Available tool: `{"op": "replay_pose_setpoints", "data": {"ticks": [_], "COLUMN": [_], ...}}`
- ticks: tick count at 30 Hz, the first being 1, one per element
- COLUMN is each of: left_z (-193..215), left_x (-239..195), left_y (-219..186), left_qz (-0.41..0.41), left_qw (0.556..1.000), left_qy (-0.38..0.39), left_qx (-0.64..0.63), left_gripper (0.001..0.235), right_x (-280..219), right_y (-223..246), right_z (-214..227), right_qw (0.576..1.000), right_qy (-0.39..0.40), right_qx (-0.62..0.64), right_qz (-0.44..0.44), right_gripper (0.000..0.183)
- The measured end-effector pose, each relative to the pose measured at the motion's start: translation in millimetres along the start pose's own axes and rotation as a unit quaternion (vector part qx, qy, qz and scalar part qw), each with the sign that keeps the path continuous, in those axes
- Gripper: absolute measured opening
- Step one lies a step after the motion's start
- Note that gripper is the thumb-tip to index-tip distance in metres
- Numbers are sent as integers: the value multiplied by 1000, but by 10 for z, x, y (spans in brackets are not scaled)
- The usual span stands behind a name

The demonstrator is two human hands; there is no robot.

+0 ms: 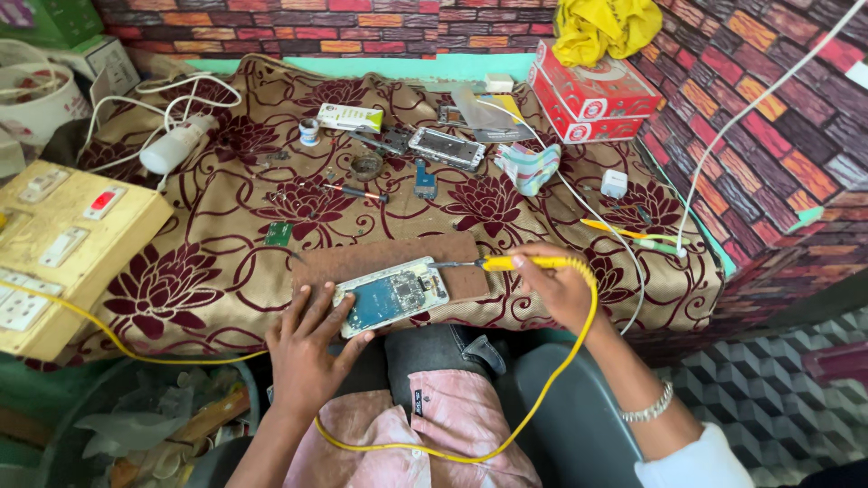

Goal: The person uses a yellow soldering iron to work on the exposed circuit board of a disassembled mobile phone. They hold the phone steady with one hand while applying the soldering iron to various points on the board.

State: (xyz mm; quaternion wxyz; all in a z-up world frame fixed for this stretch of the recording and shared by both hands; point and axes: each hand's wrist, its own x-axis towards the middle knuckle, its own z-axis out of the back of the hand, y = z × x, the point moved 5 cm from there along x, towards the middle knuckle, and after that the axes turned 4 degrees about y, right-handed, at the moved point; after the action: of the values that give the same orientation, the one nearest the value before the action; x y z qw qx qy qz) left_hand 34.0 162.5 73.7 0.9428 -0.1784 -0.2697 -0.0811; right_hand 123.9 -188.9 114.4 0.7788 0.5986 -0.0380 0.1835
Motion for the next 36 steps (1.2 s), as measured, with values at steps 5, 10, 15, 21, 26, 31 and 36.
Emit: {"op": "replay_pose_setpoints", "data": {"ticks": [5, 10, 15, 21, 26, 31, 36], "left_z": [36, 80, 92, 68, 71, 72, 66], "left_x": [5, 48, 50, 45, 64, 61, 58], "left_y": [-24, -30, -86, -94, -69, -64, -63], "left_qz": [-11, -24, -39, -48, -53, -58, -58], "left_qw": [1000, 1000, 999, 998, 998, 997, 997], "left_qy": [-7, -4, -1, 2, 9, 0, 2], "left_qx": [4, 5, 29, 44, 45, 49, 46], "left_gripper": [60, 59, 58, 57, 57, 56, 56], "right_x": [-235, -322, -283, -325, -279, -261, -190], "right_y": [702, 1118, 1174, 1160, 1104, 1005, 856], "right_z": [-361, -592, -554, -577, -507, -445, -352], "right_qw": [950, 913, 927, 912, 933, 944, 970], "right_qy": [-42, -18, -11, -33, -34, -29, -29], "right_qx": [-252, -319, -324, -348, -306, -277, -206], "right_qz": [178, 253, 188, 214, 185, 176, 129], "right_gripper": [15, 14, 17, 15, 14, 13, 12]}}
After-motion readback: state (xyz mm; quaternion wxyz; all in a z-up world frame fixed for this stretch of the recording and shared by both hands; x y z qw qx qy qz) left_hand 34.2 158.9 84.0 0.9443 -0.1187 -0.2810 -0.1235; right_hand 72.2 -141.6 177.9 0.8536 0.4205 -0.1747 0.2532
